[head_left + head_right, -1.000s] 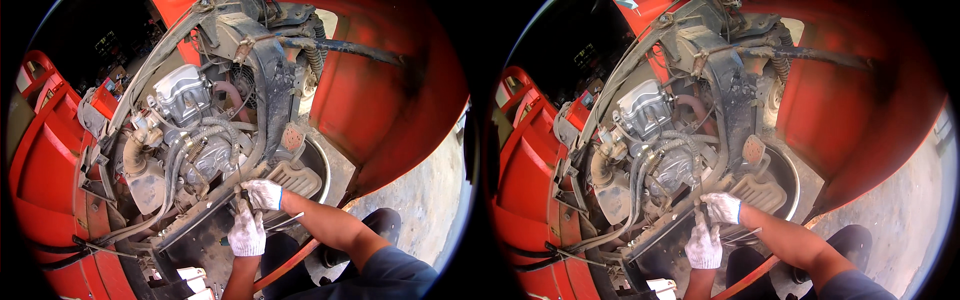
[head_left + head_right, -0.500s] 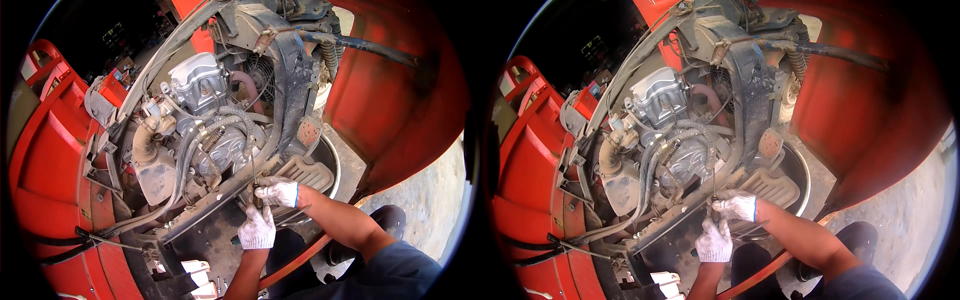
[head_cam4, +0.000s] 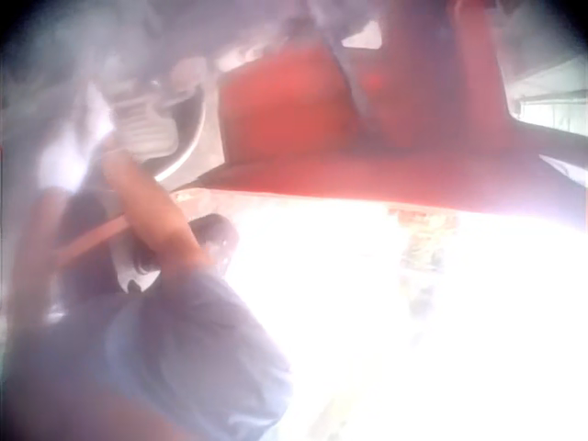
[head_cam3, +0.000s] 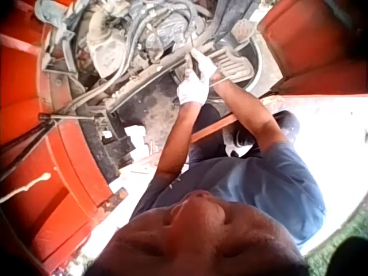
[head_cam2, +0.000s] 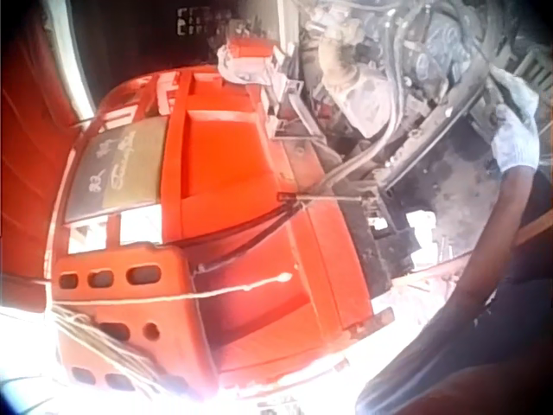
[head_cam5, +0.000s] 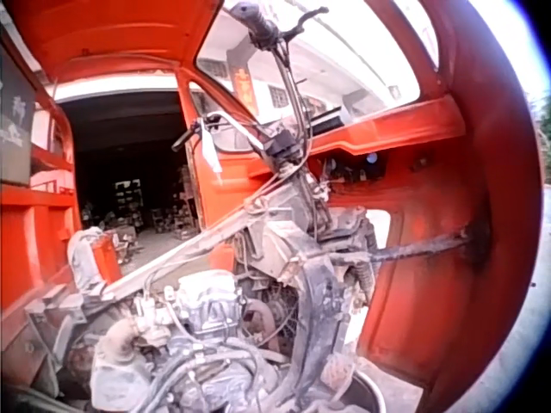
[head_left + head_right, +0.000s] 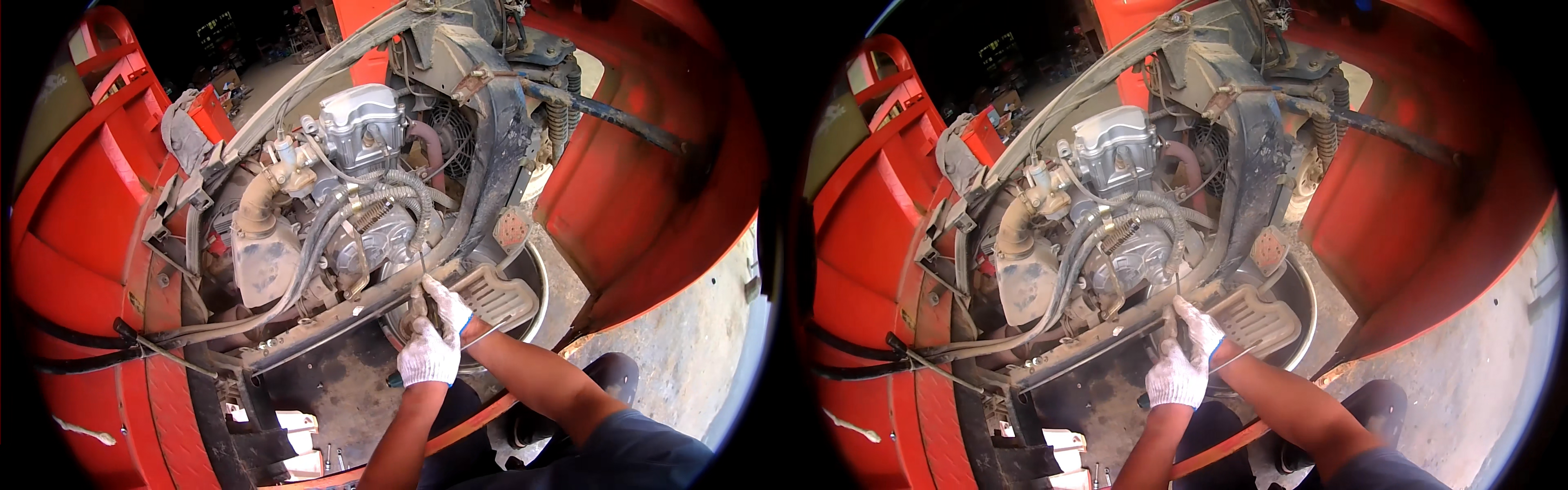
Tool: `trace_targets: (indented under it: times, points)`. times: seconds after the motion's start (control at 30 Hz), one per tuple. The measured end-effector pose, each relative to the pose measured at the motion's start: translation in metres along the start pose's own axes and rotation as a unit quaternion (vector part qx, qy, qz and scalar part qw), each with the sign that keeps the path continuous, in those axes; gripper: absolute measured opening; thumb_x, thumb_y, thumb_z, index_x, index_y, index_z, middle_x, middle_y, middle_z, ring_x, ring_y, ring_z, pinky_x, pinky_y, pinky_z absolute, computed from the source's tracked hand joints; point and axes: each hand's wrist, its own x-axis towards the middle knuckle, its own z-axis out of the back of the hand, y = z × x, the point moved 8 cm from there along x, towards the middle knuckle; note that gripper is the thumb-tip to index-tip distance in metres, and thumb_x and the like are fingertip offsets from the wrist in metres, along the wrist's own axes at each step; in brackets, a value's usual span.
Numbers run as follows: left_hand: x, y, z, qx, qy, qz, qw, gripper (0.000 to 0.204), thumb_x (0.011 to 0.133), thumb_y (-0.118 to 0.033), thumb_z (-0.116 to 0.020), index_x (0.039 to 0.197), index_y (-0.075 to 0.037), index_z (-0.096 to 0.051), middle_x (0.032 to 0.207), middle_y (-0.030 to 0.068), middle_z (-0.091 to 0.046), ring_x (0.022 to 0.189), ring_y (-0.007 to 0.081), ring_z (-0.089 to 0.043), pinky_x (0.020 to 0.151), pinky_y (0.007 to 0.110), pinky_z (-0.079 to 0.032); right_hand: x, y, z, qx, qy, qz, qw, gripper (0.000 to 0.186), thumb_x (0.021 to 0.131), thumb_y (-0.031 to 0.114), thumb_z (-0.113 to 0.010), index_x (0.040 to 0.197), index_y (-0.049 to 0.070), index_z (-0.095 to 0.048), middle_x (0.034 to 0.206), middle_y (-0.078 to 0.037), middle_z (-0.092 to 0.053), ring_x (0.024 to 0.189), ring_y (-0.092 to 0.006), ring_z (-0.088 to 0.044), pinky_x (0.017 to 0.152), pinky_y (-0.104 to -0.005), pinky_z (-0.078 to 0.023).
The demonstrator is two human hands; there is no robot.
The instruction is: The person drains green liquid from an engine into a basin and uses a screwdriver to work on the internal components of a red three-wheeled vehicle.
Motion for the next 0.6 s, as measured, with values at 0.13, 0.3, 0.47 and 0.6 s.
trace_targets:
  times: [0.13, 0.3, 0.47, 0.6]
  points:
    - [0.008, -0.001, 0.000, 0.016, -0.007, 0.000, 1.000, 0.065, 0.100, -0.048, -0.056, 0.128, 0.010, -0.050, 0.099, 0.0331, -0.072, 0.086, 0.0467, -0.073, 0.080, 0.054, -0.059, 0.003, -0.008, -0.016, 0.114, 0.002, -0.019, 0.993, 0.042, 0.110, 0.047, -0.049, 0.093, 0.010, -0.057, 0.070, -0.004, -0.052, 0.061, -0.0212, -0.052, 0.058, -0.0361, -0.045]
    - [0.017, -0.009, -0.007, 0.010, 0.052, 0.033, 0.998, 0.064, 0.100, -0.043, -0.056, 0.136, 0.010, -0.049, 0.107, 0.0345, -0.071, 0.095, 0.0479, -0.072, 0.085, 0.053, -0.058, 0.002, 0.003, -0.025, 0.206, 0.090, 0.025, 0.974, 0.039, 0.108, 0.044, -0.056, 0.108, 0.006, -0.060, 0.080, -0.004, -0.057, 0.069, -0.0192, -0.055, 0.062, -0.0343, -0.048]
    - [0.017, 0.016, -0.016, -0.146, -0.051, 0.010, 0.988, 0.055, 0.100, -0.033, -0.059, 0.142, 0.001, -0.050, 0.113, 0.0339, -0.068, 0.108, 0.0529, -0.064, 0.093, 0.053, -0.054, 0.012, 0.006, -0.006, -0.031, -0.023, 0.050, 0.998, 0.032, 0.111, 0.033, -0.052, 0.106, 0.003, -0.064, 0.072, -0.002, -0.053, 0.066, -0.0147, -0.052, 0.063, -0.0311, -0.046]
    - [0.022, 0.033, -0.048, -0.370, -0.042, 0.021, 0.928, 0.045, 0.103, -0.033, -0.059, 0.133, 0.001, -0.058, 0.113, 0.0232, -0.072, 0.097, 0.0410, -0.071, 0.086, 0.045, -0.055, 0.013, 0.022, 0.011, -0.302, -0.102, 0.054, 0.946, 0.045, 0.107, 0.042, -0.054, 0.102, 0.001, -0.070, 0.075, -0.010, -0.064, 0.073, -0.0207, -0.060, 0.068, -0.0356, -0.047]
